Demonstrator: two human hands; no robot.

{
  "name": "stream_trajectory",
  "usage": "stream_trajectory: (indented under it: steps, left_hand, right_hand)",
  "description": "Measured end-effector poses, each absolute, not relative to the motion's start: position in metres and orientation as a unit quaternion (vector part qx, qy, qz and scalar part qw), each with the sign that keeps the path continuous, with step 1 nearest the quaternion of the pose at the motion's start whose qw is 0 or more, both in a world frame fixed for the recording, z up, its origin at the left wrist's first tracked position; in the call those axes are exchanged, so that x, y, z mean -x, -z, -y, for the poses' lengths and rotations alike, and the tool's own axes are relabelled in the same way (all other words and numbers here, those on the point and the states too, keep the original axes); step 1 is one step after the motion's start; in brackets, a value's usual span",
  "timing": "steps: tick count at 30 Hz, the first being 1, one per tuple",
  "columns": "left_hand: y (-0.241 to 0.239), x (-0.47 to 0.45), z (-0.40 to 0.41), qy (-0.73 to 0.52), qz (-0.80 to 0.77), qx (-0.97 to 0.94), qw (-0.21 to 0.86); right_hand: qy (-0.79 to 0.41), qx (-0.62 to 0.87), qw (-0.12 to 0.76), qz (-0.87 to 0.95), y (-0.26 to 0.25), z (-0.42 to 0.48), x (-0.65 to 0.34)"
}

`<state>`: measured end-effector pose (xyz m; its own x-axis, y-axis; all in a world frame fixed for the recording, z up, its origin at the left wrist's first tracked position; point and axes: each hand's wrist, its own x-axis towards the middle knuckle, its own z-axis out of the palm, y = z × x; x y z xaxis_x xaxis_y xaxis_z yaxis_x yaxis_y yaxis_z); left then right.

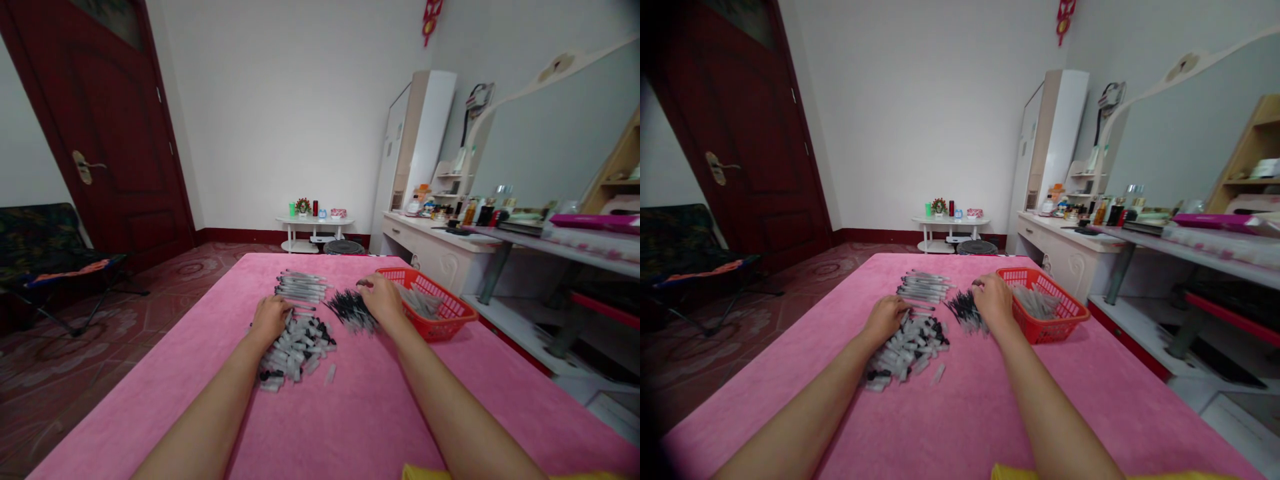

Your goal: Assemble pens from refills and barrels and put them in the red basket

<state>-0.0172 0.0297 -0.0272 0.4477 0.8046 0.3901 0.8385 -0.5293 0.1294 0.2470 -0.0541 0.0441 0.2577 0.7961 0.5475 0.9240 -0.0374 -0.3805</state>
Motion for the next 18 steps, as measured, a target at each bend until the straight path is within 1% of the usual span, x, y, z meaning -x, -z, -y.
stream_trajectory:
  steps: [11,15,18]
  left_hand:
    - [0.024,0.015,-0.024,0.214,0.487,0.846,0.022]
    - [0.023,0.016,-0.022,0.237,0.481,0.844,0.024]
    - [0.021,0.016,-0.021,0.276,0.459,0.843,0.040]
  right_hand:
    - [0.049,0.706,0.309,0.635,-0.040,0.055,-0.228]
    - [0.034,0.708,0.290,0.643,-0.037,0.056,-0.222]
    - [0.024,0.706,0.281,0.650,-0.035,0.055,-0.218]
